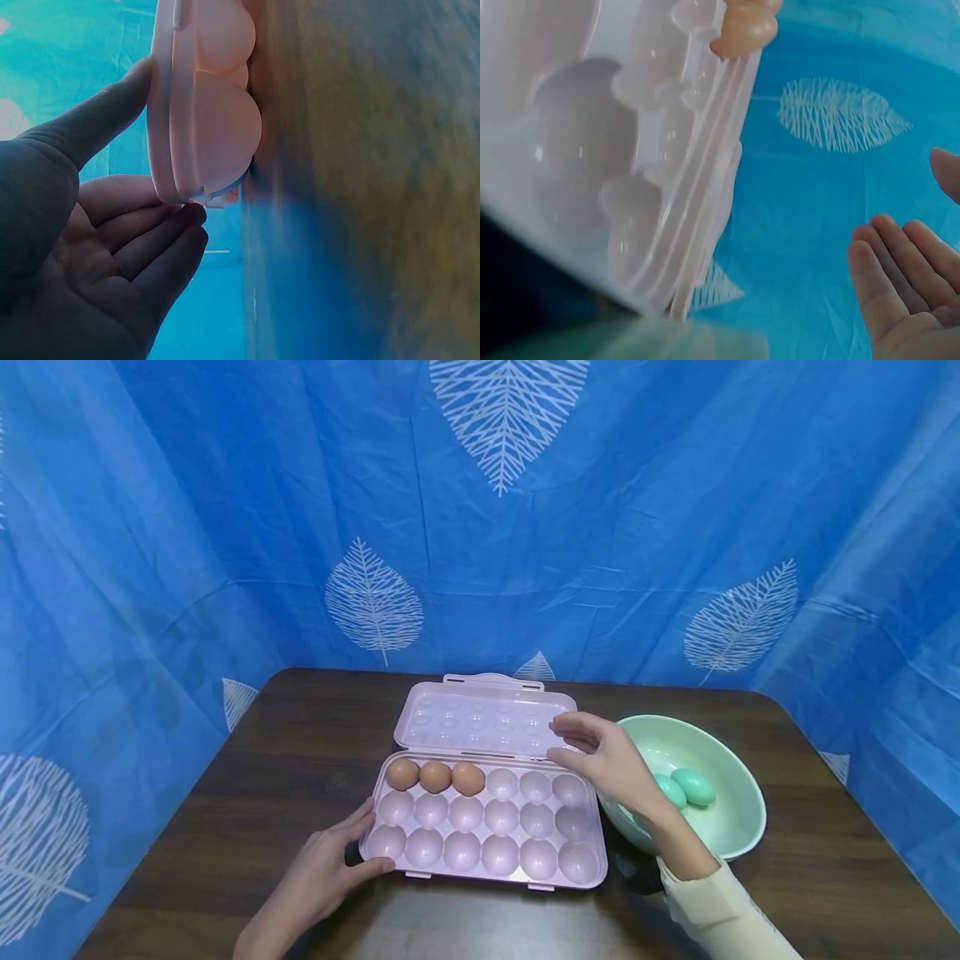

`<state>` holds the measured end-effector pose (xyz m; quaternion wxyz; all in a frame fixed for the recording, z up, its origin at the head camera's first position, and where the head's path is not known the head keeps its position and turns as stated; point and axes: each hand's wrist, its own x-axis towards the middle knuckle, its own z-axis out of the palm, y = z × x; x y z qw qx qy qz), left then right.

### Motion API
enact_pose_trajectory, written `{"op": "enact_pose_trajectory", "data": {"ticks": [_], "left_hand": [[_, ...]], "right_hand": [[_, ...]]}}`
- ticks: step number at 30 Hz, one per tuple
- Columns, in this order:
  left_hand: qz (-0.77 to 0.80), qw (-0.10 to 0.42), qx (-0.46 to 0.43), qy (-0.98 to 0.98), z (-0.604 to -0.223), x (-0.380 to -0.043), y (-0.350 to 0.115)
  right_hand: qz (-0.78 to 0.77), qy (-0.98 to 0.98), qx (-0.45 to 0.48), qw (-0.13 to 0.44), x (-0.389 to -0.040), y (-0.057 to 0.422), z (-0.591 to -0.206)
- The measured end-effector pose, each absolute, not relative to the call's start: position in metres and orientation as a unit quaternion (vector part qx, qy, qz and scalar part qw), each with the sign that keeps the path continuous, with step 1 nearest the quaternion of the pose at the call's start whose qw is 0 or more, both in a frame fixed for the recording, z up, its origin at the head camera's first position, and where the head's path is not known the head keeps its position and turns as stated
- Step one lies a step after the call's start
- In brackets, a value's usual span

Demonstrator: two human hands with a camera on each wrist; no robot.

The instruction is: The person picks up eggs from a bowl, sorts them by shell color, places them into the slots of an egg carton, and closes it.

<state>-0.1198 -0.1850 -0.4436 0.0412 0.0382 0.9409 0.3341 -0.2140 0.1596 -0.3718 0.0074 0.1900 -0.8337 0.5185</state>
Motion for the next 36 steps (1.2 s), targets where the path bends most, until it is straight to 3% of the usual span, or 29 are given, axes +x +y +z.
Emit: {"op": "enact_pose_trajectory", "data": {"ticks": [18,36], "left_hand": [[0.332,0.044,0.037,0.942,-0.443,-0.12,-0.186],[0.335,0.048,0.034,0.94,-0.442,-0.119,-0.184]], "right_hand": [[0.477,-0.865,0.152,0.039,-0.211,0.194,-0.383],[0.47,-0.87,0.15,0.025,-0.2,0.223,-0.386]]}}
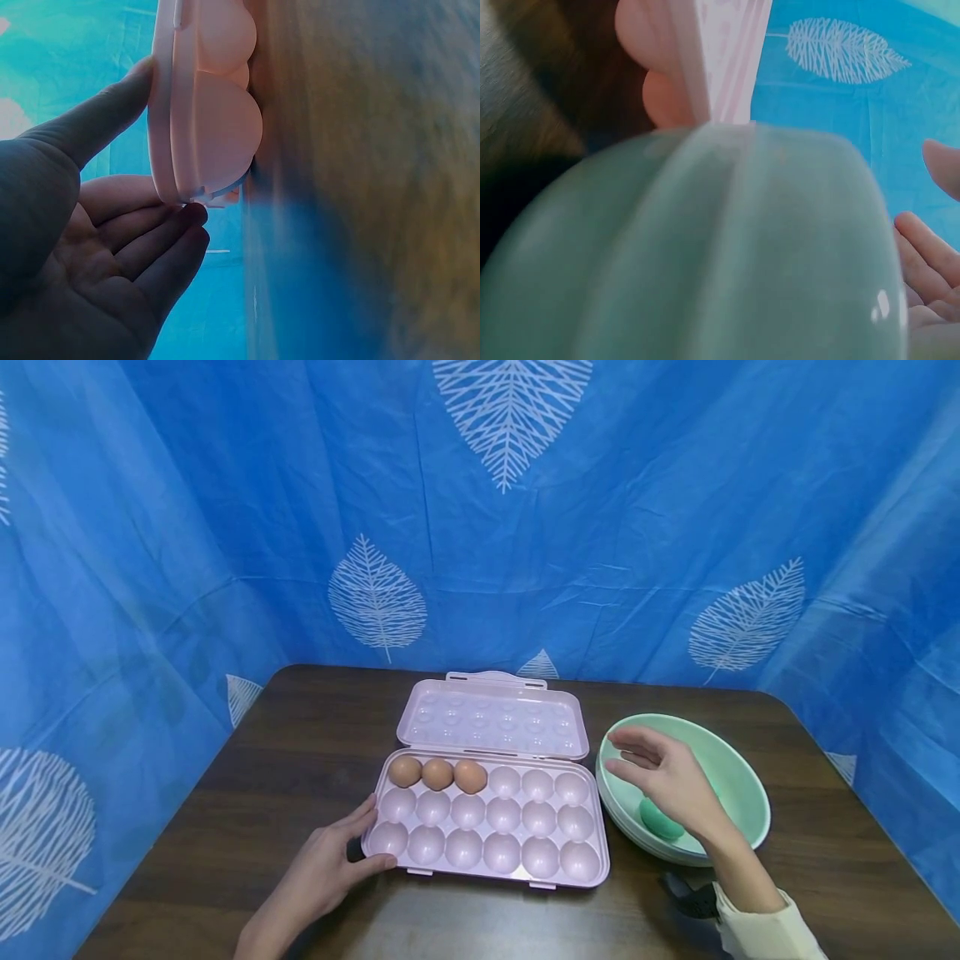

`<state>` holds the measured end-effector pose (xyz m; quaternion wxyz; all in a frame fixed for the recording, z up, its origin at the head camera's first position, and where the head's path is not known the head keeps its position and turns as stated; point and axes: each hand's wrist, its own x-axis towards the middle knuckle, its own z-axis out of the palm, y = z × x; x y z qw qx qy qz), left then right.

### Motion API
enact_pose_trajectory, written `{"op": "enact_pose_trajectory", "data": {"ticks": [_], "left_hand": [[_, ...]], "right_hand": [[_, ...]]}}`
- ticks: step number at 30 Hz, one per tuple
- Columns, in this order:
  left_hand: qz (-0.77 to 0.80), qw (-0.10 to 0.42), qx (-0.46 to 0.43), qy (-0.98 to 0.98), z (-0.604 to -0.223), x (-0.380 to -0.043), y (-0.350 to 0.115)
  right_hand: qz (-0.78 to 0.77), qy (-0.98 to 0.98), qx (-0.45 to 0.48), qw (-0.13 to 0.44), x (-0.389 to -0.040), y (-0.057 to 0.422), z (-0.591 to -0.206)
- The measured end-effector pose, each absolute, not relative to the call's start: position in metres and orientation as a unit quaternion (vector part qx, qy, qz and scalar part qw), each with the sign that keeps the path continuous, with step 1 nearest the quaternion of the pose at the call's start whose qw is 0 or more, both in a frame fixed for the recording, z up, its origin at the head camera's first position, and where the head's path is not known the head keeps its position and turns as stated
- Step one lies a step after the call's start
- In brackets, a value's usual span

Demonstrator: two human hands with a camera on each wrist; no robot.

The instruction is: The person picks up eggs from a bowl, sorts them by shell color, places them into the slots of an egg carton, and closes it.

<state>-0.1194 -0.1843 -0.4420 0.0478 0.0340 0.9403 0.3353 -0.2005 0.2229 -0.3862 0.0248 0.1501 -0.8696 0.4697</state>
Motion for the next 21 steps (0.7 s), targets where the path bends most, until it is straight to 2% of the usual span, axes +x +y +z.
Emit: {"op": "enact_pose_trajectory", "data": {"ticks": [9,21], "left_hand": [[0.336,0.041,0.039,0.94,-0.443,-0.119,-0.185],[0.329,0.052,0.029,0.942,-0.443,-0.12,-0.185]], "right_hand": [[0.458,-0.875,0.159,0.006,-0.194,0.235,-0.399],[0.432,-0.889,0.148,0.035,-0.189,0.251,-0.407]]}}
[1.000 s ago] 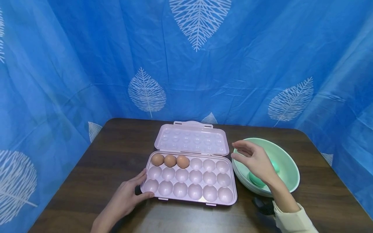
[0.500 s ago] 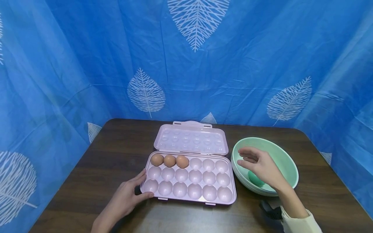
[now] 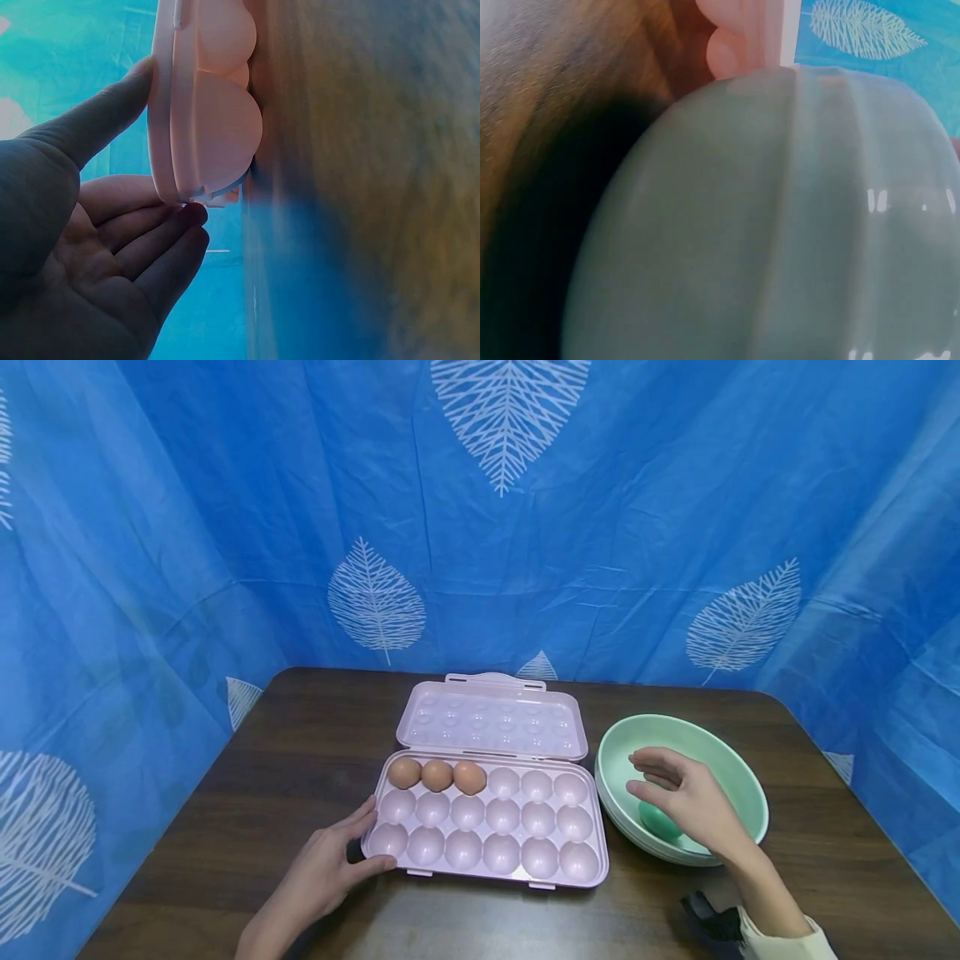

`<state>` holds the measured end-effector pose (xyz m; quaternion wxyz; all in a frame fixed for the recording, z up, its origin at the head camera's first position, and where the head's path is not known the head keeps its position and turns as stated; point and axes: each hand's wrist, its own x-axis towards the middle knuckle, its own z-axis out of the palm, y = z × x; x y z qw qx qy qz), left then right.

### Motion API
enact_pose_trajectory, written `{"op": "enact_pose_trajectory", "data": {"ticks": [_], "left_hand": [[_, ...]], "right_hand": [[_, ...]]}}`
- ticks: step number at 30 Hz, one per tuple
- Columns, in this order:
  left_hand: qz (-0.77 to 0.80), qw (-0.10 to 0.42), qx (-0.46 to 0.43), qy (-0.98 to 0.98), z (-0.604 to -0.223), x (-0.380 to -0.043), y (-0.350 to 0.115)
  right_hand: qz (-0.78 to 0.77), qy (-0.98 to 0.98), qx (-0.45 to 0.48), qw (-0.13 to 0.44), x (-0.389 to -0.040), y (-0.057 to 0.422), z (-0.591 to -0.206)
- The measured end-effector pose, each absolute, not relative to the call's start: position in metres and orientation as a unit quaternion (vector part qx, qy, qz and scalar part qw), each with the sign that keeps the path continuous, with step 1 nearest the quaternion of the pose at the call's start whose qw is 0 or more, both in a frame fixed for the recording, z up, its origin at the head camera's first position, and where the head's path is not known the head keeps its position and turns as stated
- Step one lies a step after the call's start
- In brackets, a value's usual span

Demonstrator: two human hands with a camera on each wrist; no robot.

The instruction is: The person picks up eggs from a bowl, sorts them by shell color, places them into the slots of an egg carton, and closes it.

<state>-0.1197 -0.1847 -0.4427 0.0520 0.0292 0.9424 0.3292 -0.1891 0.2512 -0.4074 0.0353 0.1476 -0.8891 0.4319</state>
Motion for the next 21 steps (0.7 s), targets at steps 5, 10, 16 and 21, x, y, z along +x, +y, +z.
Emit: {"op": "enact_pose_trajectory", "data": {"ticks": [5,10,16,21], "left_hand": [[0.329,0.05,0.028,0.943,-0.4419,-0.1196,-0.1849],[0.329,0.046,0.031,0.943,-0.4419,-0.1206,-0.1846],[0.334,0.054,0.03,0.941,-0.4428,-0.1203,-0.1844],[0.335,0.047,0.033,0.941,-0.444,-0.1203,-0.1844]], "right_hand": [[0.422,-0.896,0.137,0.021,-0.1858,0.2536,-0.4067],[0.419,-0.899,0.127,0.013,-0.1852,0.255,-0.4081],[0.425,-0.897,0.123,0.017,-0.183,0.2542,-0.4123],[0.43,-0.897,0.106,0.02,-0.1816,0.2556,-0.4125]]}}
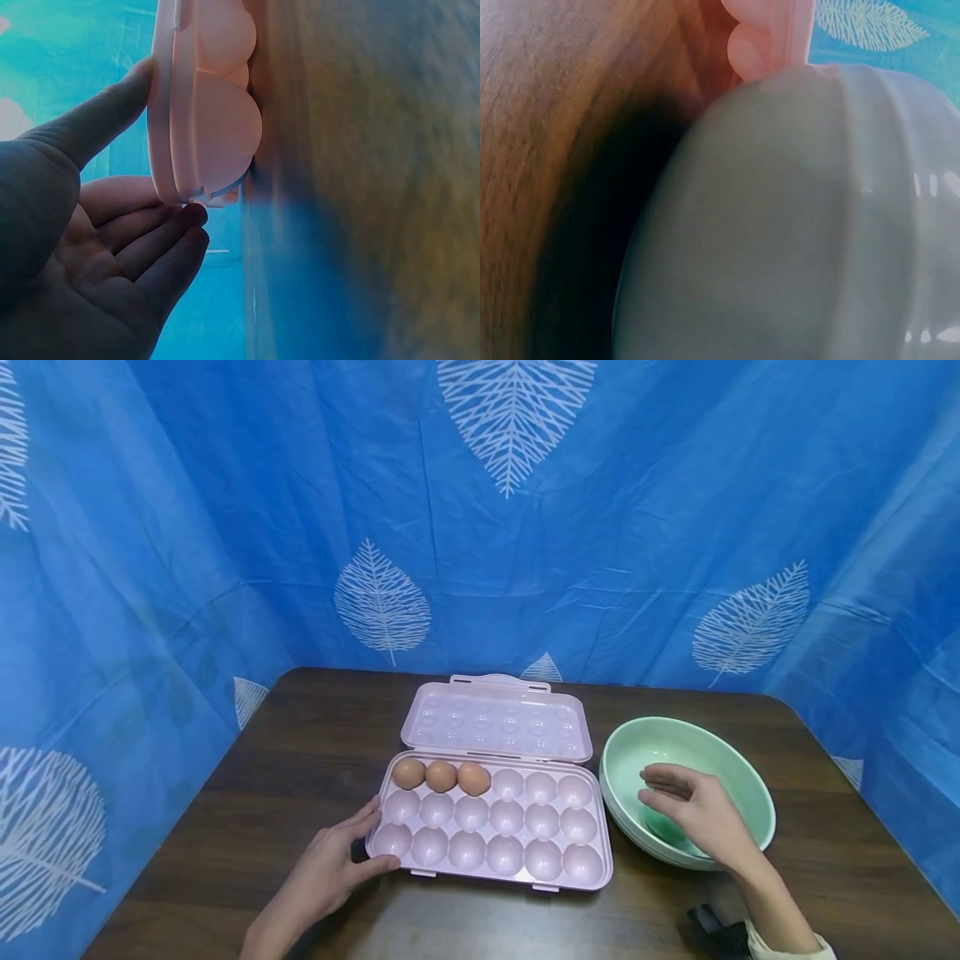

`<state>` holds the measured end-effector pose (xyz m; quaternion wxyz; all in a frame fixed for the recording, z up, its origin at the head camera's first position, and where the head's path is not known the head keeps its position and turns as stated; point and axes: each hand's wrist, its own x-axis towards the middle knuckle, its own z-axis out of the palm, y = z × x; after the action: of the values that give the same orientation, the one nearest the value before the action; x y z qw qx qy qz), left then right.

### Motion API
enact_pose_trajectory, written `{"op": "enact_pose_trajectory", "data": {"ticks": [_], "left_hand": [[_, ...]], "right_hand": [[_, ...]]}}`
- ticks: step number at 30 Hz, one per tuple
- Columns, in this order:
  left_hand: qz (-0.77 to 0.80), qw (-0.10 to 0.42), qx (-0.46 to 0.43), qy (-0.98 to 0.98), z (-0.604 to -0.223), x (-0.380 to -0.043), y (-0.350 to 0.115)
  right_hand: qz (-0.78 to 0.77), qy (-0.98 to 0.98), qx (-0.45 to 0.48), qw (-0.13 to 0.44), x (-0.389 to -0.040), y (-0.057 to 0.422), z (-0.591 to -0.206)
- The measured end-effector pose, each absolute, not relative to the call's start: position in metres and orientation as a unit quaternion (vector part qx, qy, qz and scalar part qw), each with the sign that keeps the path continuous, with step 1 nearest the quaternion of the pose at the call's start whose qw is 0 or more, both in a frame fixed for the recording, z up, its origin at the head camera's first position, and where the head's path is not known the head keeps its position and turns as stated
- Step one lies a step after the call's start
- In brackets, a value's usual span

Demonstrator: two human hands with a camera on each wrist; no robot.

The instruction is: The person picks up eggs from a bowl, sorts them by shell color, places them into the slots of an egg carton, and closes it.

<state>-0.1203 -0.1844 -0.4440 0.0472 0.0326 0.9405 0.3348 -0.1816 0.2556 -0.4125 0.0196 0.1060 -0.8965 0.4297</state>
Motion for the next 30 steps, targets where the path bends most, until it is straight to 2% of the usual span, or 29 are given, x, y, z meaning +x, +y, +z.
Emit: {"op": "enact_pose_trajectory", "data": {"ticks": [9,30], "left_hand": [[0.334,0.043,0.033,0.941,-0.444,-0.119,-0.184],[0.337,0.05,0.026,0.94,-0.443,-0.119,-0.184]], "right_hand": [[0.38,-0.921,0.086,0.014,-0.182,0.268,-0.413],[0.424,-0.883,0.147,-0.137,-0.188,0.273,-0.416]]}}
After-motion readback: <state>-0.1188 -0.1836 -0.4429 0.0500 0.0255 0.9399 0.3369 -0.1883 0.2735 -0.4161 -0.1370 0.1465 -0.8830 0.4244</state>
